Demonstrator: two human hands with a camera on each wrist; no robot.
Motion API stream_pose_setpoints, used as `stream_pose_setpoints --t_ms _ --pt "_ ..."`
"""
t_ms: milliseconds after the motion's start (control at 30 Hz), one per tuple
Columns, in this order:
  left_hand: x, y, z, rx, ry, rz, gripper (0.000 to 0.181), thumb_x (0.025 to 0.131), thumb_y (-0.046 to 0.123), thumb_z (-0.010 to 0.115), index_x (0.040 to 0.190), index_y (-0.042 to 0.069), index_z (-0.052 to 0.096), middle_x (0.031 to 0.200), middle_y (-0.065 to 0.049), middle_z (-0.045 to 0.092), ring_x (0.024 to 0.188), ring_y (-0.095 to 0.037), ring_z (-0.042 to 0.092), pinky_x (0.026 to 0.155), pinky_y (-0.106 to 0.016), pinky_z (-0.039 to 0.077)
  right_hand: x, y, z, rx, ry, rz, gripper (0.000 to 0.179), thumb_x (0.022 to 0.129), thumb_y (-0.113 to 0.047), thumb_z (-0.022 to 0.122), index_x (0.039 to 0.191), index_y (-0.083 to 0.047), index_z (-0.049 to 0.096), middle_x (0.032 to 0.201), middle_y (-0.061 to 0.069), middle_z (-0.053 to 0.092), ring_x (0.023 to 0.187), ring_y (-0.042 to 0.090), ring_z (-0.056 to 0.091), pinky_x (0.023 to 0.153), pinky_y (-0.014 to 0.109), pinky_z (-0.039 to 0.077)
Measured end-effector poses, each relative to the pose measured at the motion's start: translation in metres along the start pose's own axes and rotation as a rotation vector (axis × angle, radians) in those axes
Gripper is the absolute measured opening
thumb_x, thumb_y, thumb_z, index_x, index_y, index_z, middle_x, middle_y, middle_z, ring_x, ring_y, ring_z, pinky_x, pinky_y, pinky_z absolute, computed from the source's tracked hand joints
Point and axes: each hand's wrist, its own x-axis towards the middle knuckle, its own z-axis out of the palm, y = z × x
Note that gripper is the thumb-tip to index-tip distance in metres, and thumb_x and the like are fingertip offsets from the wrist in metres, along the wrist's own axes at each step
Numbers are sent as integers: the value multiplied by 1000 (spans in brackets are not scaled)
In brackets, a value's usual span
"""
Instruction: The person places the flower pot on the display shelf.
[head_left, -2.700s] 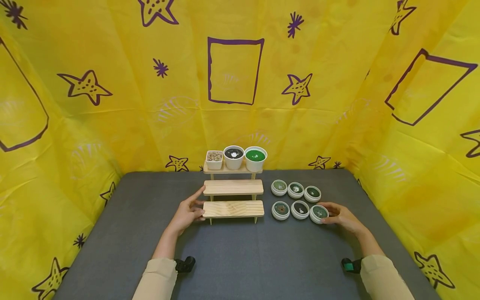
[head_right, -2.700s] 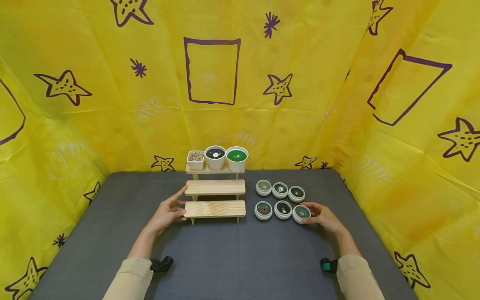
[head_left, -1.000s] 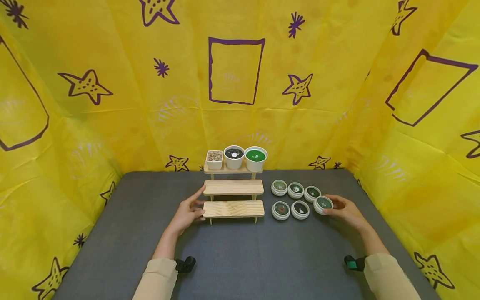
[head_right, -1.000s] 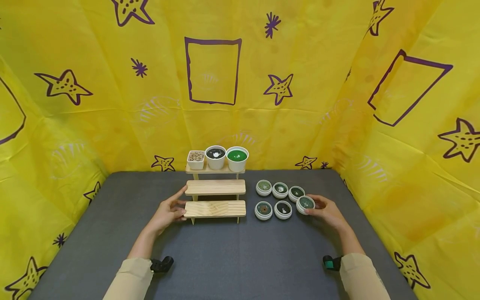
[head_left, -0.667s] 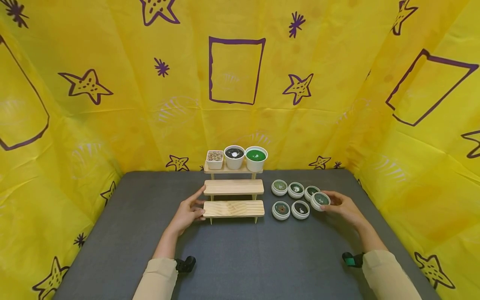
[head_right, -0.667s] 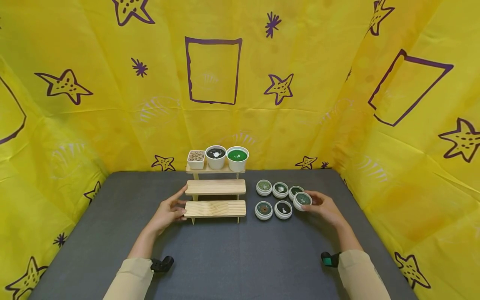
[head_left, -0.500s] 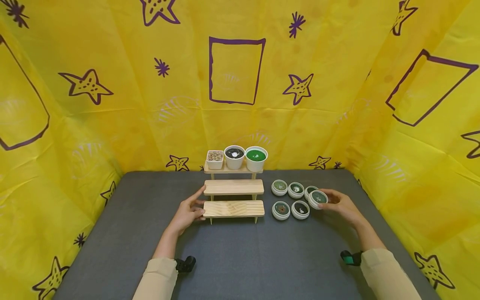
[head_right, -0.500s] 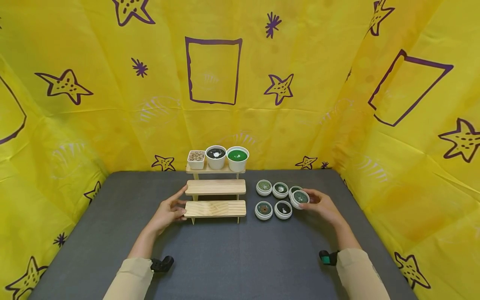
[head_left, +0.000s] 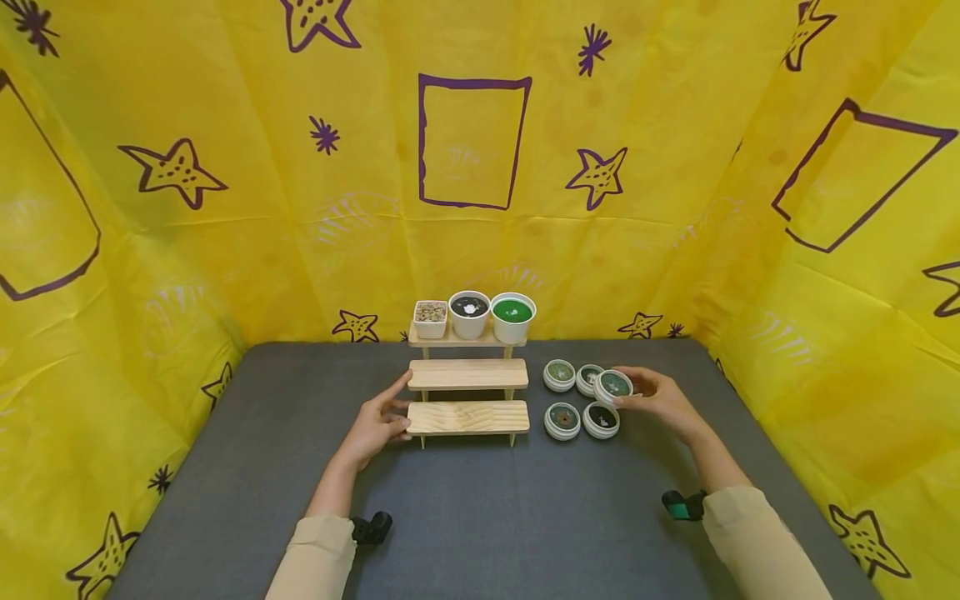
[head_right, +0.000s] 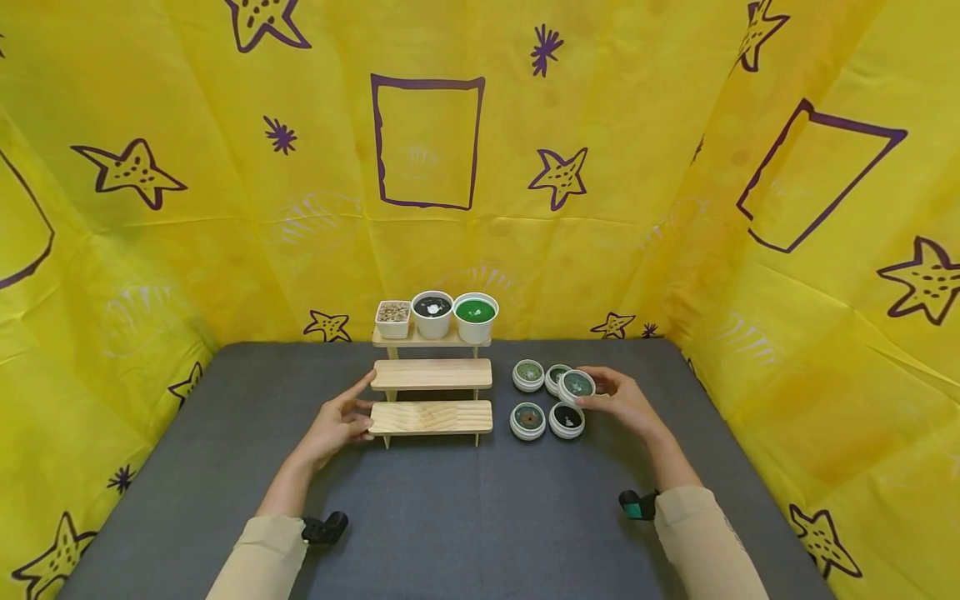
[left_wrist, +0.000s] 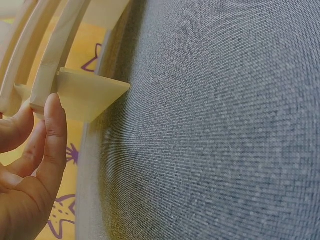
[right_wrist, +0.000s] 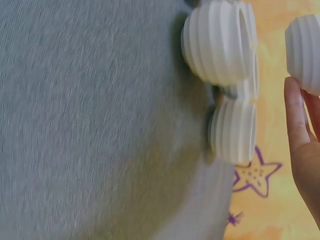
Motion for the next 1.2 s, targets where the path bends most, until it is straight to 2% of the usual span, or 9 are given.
stream_pose_setpoints --t_ms 267,500,633,833,967,1067,1200 --pt "0 0 0 11 1 2 82 89 -14 58 156 27 32 127 -33 51 77 -17 62 70 -34 63 9 -13 23 25 -38 -32 53 87 -24 75 136 -13 59 135 15 61 105 11 61 84 22 53" --pt "1 -1 0 6 -4 3 82 90 -13 58 156 28 32 128 -33 50 78 -17 61 70 -34 62 17 -28 37 30 -39 -66 52 85 -23 76 134 -15 61 129 13 65 101 18 60 83 23 51" --pt "1 -2 0 -2 -3 7 82 89 -14 58 156 28 32 127 -33 50 78 -17 61 68 -30 62 23 -37 43 28 -36 -62 52 85 -25 77 134 -17 61 132 12 64 103 23 59 82 24 52" --pt "0 -2 0 -5 -5 13 82 89 -14 58 156 27 32 127 -33 50 77 -17 61 67 -28 61 27 -50 51 36 -41 -70 53 85 -23 77 135 -18 60 136 11 62 113 22 59 92 27 50" --pt "1 -1 0 -2 -5 7 82 90 -14 57 156 27 32 127 -33 49 77 -17 61 69 -30 62 29 -56 58 65 -54 -107 53 85 -17 76 135 -12 60 136 15 62 120 29 58 96 27 50" --pt "1 -1 -1 -3 -4 0 82 90 -14 57 156 28 32 127 -32 49 77 -17 60 69 -30 62 30 -61 63 86 -65 -127 54 84 -15 77 134 -11 60 133 17 63 115 29 60 90 25 52" --pt "1 -1 -1 -1 -4 -4 82 90 -14 58 156 29 31 129 -32 48 76 -17 60 68 -30 61 32 -67 70 92 -85 -154 55 82 -15 79 134 -12 61 129 17 64 104 22 61 84 24 53"
